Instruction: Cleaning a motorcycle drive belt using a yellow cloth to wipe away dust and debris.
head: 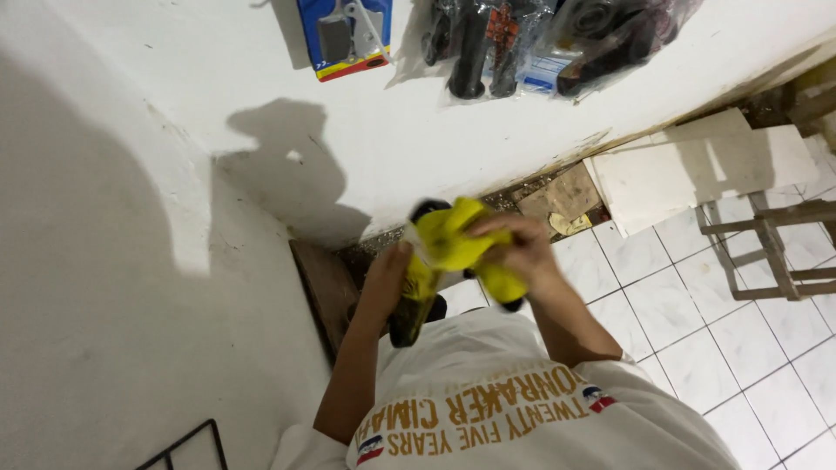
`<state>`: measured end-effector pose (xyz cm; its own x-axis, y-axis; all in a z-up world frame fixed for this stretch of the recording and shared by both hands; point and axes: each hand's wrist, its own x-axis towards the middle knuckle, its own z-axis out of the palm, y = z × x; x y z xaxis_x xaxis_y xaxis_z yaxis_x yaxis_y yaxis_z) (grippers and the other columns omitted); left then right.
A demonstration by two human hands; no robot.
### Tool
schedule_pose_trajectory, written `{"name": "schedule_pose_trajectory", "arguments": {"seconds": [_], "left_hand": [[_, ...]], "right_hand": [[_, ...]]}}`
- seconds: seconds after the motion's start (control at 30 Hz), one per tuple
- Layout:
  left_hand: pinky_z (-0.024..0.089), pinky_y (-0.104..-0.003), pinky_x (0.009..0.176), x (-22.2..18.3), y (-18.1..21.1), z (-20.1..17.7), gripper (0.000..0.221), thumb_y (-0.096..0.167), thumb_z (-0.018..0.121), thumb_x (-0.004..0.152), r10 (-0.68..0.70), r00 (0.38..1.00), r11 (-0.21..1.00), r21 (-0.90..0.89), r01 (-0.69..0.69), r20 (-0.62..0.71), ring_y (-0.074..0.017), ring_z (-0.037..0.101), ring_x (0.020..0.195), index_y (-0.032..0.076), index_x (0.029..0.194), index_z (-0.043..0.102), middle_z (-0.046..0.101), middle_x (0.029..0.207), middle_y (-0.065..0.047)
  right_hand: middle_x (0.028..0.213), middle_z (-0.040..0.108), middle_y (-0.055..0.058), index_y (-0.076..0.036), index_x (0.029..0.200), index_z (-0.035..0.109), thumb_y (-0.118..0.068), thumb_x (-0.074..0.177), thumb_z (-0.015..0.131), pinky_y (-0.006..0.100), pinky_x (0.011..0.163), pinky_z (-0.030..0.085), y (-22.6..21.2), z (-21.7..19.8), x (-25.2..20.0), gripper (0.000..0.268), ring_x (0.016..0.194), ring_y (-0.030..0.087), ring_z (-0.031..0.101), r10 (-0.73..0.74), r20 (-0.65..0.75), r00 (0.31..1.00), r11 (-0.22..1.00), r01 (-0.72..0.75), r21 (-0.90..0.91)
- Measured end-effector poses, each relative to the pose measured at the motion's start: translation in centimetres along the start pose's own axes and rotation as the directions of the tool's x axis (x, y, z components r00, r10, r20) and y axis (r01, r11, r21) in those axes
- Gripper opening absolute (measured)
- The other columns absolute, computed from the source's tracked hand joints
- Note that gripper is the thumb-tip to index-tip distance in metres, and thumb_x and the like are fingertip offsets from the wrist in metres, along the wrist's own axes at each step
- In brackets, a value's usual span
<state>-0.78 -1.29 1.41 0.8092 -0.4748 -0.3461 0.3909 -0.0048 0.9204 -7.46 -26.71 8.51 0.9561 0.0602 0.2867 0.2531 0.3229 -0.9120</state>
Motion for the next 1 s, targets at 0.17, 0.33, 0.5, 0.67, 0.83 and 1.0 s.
{"name": "schedule_pose_trajectory", "arguments": {"seconds": [0.17,0.33,0.5,0.67,0.83,1.0], "left_hand": [[0.056,-0.03,0.069,1.6,-2.1,-0.7,0.046,0.045,0.051,0.103,-0.024,0.992,0.901,-0.428,0.074,0.121,-0.0156,0.068,0.083,0.006,0.118,0.068,0.073,0.099,-0.008],[0.057,-0.033,0.064,1.2,-2.5,-0.5,0.042,0.047,0.056,0.107,0.098,0.855,0.542,-0.748,0.382,0.508,-0.018,0.07,0.079,0.008,0.117,0.067,0.073,0.096,-0.01],[0.051,-0.026,0.06,-0.2,-0.8,0.7,0.045,0.041,0.053,0.106,0.031,0.99,0.992,-0.122,-0.014,0.137,-0.0093,0.061,0.071,0.002,0.12,0.067,0.069,0.089,-0.005],[0.05,-0.024,0.059,-0.5,-1.0,0.9,0.046,0.042,0.053,0.103,0.013,0.992,1.0,-0.005,-0.013,0.127,-0.0075,0.062,0.069,0.004,0.124,0.067,0.07,0.085,-0.003],[0.048,-0.025,0.058,-0.4,-1.7,0.7,0.05,0.042,0.053,0.106,0.079,0.979,0.996,-0.065,-0.068,0.19,-0.0082,0.06,0.068,-0.002,0.124,0.068,0.067,0.084,-0.004],[0.052,-0.026,0.059,-0.7,0.6,1.1,0.047,0.04,0.056,0.1,-0.099,0.985,0.975,-0.183,0.124,0.14,-0.0107,0.063,0.067,0.005,0.13,0.064,0.07,0.087,-0.005]], "right_hand": [[0.117,0.071,0.013,-0.011,0.117,0.073,-0.006,0.084,0.072,0.033,0.069,0.062,0.0,10.3,1.2,0.034,0.091,0.02,0.07,-0.415,0.328,0.849,0.481,0.511,-0.713],[0.109,0.067,0.01,-0.017,0.118,0.074,-0.013,0.083,0.078,0.034,0.071,0.06,-0.4,11.3,1.3,0.035,0.09,0.019,0.067,-0.403,0.477,0.781,0.311,0.608,-0.731],[0.107,0.069,0.01,-0.007,0.116,0.073,-0.007,0.079,0.073,0.028,0.066,0.055,-2.1,7.3,1.7,0.037,0.083,0.016,0.063,-0.506,0.144,0.85,0.491,0.422,-0.762],[0.112,0.069,0.011,-0.002,0.118,0.072,0.003,0.082,0.065,0.03,0.081,0.055,-2.8,6.0,1.2,0.037,0.095,0.019,0.066,-0.337,-0.072,0.939,0.744,0.218,-0.632],[0.123,0.07,0.014,0.0,0.12,0.07,0.007,0.084,0.065,0.035,0.101,0.055,-1.4,4.4,0.8,0.037,0.115,0.023,0.068,-0.205,-0.143,0.968,0.88,0.118,-0.459],[0.124,0.072,0.014,-0.003,0.12,0.071,0.006,0.084,0.065,0.039,0.101,0.058,-0.7,4.5,2.0,0.038,0.116,0.025,0.069,-0.189,-0.151,0.97,0.895,0.106,-0.434]]}}
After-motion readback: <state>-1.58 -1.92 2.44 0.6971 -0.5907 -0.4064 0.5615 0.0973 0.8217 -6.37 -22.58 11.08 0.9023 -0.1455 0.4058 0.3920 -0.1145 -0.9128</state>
